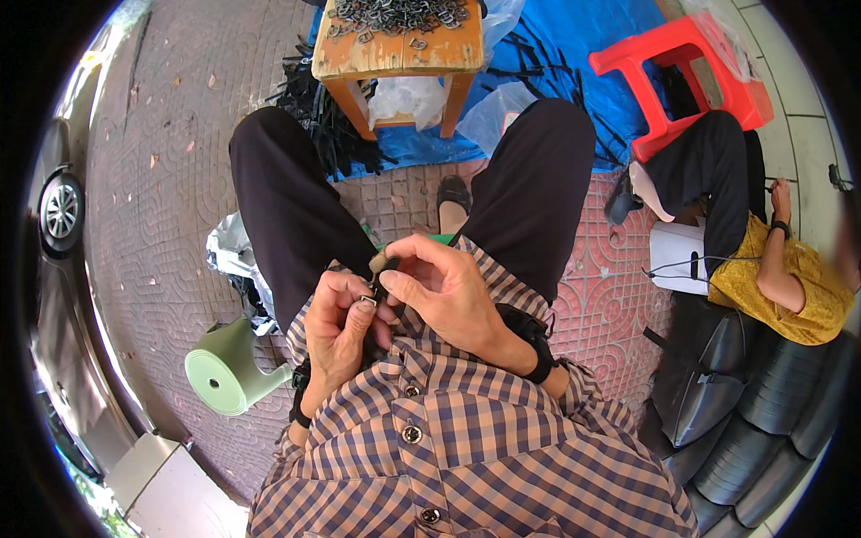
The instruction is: Inspecting and organizing small black shoe components and accessories from bags and on a workbench.
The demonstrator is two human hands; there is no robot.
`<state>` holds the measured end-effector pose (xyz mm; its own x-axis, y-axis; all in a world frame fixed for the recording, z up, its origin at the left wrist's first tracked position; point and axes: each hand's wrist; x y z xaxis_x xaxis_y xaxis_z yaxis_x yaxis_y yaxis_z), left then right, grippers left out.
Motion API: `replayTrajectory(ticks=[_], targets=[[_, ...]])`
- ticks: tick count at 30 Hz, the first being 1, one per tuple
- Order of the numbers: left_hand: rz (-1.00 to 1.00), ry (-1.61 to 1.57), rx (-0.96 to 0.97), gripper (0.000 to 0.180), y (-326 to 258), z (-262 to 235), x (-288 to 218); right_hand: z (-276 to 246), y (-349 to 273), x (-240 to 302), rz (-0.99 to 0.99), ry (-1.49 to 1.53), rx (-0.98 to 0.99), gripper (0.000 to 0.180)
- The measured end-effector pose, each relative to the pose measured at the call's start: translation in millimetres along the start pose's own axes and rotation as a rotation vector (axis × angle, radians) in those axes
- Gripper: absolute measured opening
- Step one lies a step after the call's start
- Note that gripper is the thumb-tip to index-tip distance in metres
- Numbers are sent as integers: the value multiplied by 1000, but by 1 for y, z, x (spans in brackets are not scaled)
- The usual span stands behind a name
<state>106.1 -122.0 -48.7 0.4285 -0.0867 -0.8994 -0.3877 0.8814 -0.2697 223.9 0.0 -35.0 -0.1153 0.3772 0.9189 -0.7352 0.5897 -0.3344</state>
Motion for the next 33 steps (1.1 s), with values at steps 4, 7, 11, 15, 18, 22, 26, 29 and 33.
replayTrajectory(ticks=[4, 7, 11, 15, 18, 22, 26, 29, 33], targets=[[7, 12, 2, 6, -1, 0, 0, 3, -1, 1, -43, -4, -16, 17], [15, 35, -6, 5, -1, 0, 0, 3, -2, 2, -44, -34, -16, 16], [-2, 58, -34, 5, -3, 2, 1, 6, -5, 2, -74, -99, -16, 17], [-23, 57, -77, 5, -3, 5, 0, 8, -6, 1, -126, -175, -43, 18], [-38, 65, -97, 6, -4, 5, -3, 6, -4, 1, -130, -186, -31, 19], [-28, 81, -92, 6, -4, 5, -5, 4, 0, 1, -80, -181, 33, 22], [19, 5, -46, 5, -4, 3, -4, 2, 3, -1, 8, -98, 71, 24], [-11, -48, -48, 5, -5, 1, -4, 2, 6, -2, 62, 89, 89, 22], [-34, -44, -58, 8, -8, -1, -4, 2, 5, -2, 35, 111, 46, 18]])
Point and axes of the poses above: each hand's wrist, its own y-axis towards the middle knuckle, its own z-axis out of the palm, x = y × z, and after that the axes turned 1 degree about z, right-handed
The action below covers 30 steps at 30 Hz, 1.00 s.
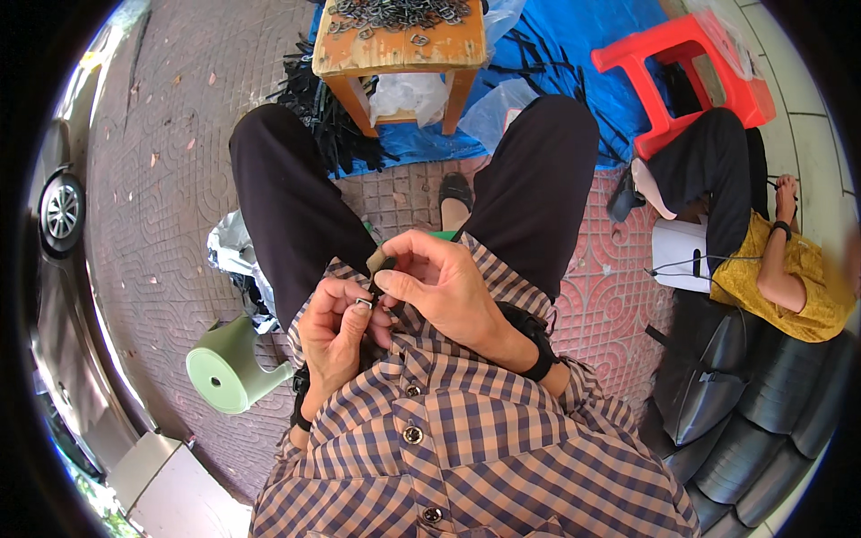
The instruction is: Inspecting and organizing small black shoe components and accessories from bags and on a workbench.
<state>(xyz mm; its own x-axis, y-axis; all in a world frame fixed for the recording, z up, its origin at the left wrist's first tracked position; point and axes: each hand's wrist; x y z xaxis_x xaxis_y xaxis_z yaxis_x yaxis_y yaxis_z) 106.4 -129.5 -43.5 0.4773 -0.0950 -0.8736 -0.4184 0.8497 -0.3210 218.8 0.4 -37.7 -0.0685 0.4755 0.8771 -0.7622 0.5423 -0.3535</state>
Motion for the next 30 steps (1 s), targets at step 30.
replayTrajectory(ticks=[30], targets=[[287, 506, -214, 17, -5, 10, -5, 7, 0, -4, -9, 120, 66, 16]])
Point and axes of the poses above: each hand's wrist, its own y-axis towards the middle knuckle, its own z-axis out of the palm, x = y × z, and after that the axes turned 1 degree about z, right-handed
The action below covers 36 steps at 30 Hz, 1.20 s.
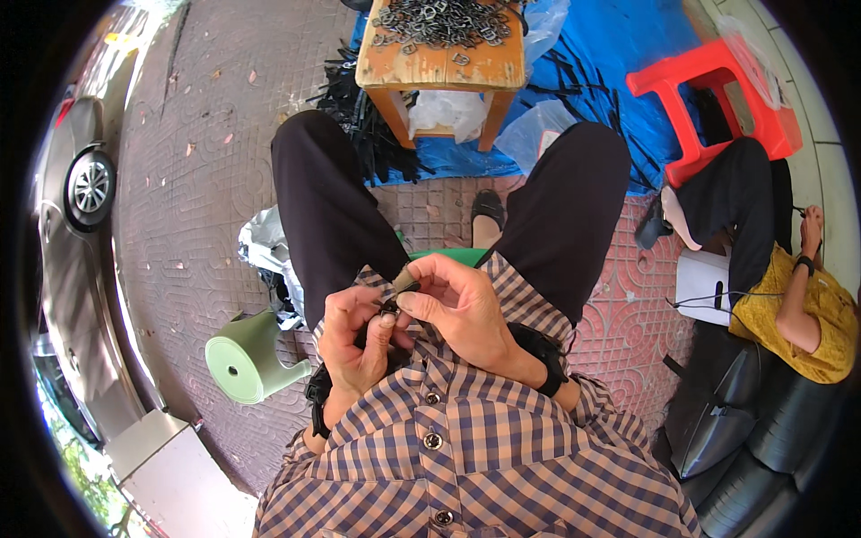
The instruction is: Inspecting and organizing small black shoe components and accessories from bags and on a workbench.
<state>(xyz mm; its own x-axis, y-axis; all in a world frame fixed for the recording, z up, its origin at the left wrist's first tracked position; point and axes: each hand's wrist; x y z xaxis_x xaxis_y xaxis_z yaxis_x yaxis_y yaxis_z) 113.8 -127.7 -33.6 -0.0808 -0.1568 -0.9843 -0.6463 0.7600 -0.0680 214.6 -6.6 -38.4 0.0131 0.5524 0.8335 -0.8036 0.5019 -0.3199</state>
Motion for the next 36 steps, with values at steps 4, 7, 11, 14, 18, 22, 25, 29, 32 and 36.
replayTrajectory(ticks=[4, 7, 11, 14, 18, 22, 25, 29, 32, 36], targets=[[25, -7, 57, 15, 1, -2, 3, 1, -1, -1, -21, -80, -17, 15], [-25, 4, 40, 10, -1, -3, 6, 3, -2, -1, -41, -161, -17, 16], [-62, -85, 32, 12, -3, -4, 7, 4, -1, 0, -182, -392, -28, 15], [-16, -220, 29, 12, -1, -3, 10, 2, 2, 2, 6, 30, -17, 15], [110, -149, 58, 9, 0, -5, 14, 2, 2, 4, 16, 36, -7, 15], [65, -160, 73, 8, -1, -7, 15, 1, 3, 2, 25, 55, 0, 15], [28, -252, 76, 9, 0, -6, 15, 1, 5, -2, 101, 177, -2, 14], [-45, -426, 57, 11, -1, -5, 13, 0, 7, -9, 245, 526, 43, 15], [-42, -388, 51, 11, -2, -5, 13, -1, 6, -9, 210, 455, 31, 15], [-2, -271, 57, 9, -2, -6, 14, 1, 6, -5, 117, 243, 16, 15]])
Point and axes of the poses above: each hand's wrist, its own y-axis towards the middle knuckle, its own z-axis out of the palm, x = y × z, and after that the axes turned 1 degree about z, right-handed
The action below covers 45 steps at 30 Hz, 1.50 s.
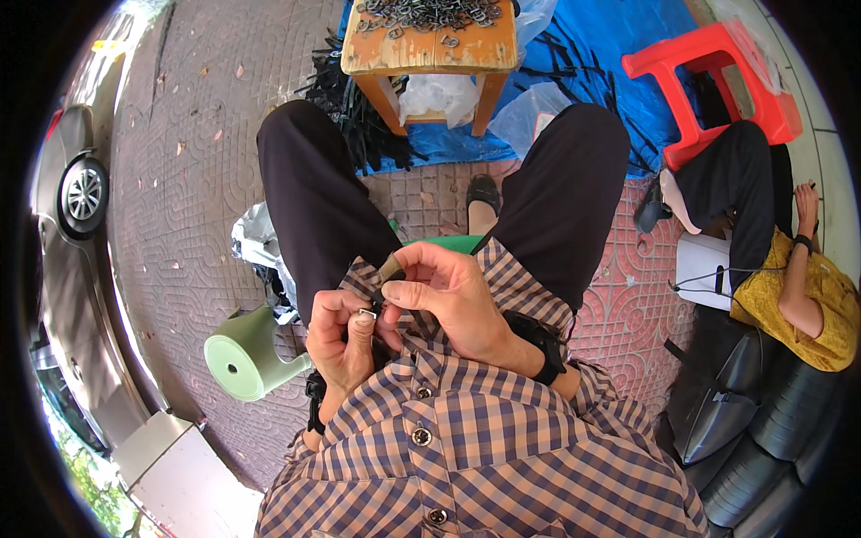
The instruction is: Inspecting and organizing small black shoe components and accessories from bags and on a workbench.
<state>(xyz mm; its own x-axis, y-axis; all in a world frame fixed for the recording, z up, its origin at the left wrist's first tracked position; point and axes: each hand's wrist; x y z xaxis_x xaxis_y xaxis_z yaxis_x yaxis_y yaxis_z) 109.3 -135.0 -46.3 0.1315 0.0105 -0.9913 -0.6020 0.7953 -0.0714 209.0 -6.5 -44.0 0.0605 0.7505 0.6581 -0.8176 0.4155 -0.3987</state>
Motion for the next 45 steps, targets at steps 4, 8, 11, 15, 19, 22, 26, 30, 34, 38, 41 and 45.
replayTrajectory(ticks=[4, 8, 11, 15, 19, 22, 26, 30, 34, 38, 41, 45], targets=[[10, 99, 6, 7, 0, -1, -1, 5, -1, 5, -55, -117, -36, 14], [-24, 112, 13, 6, -1, -1, -3, 5, -7, 4, -133, -334, -86, 13], [-134, 26, -31, 6, -2, 6, -7, 0, -12, 4, -279, -718, -94, 15], [-280, 130, -14, 13, 4, 10, -10, -3, -7, 5, -355, -883, -143, 17], [76, 446, -26, 19, 14, 3, 1, -2, 3, -3, -271, -557, -97, 13], [75, 319, 15, 16, 14, -1, 5, 1, 8, 0, -259, -664, -89, 16], [43, 372, -18, 18, 18, 2, 9, -4, 7, 5, -207, -780, -99, 20], [45, 245, 36, 20, 27, 6, 11, -19, 12, 8, -170, -690, -95, 21], [23, -102, 110, 24, 38, 0, 9, -36, 15, 21, -143, -702, -16, 24], [-385, -332, 282, 20, 41, -2, 5, -40, 12, 32, -139, -756, 3, 25], [-493, -466, 300, 16, 42, 3, 3, -32, 5, 39, -159, -864, 38, 23], [-431, -464, 306, 16, 42, 15, -3, -19, -6, 39, -425, -1157, 42, 19]])
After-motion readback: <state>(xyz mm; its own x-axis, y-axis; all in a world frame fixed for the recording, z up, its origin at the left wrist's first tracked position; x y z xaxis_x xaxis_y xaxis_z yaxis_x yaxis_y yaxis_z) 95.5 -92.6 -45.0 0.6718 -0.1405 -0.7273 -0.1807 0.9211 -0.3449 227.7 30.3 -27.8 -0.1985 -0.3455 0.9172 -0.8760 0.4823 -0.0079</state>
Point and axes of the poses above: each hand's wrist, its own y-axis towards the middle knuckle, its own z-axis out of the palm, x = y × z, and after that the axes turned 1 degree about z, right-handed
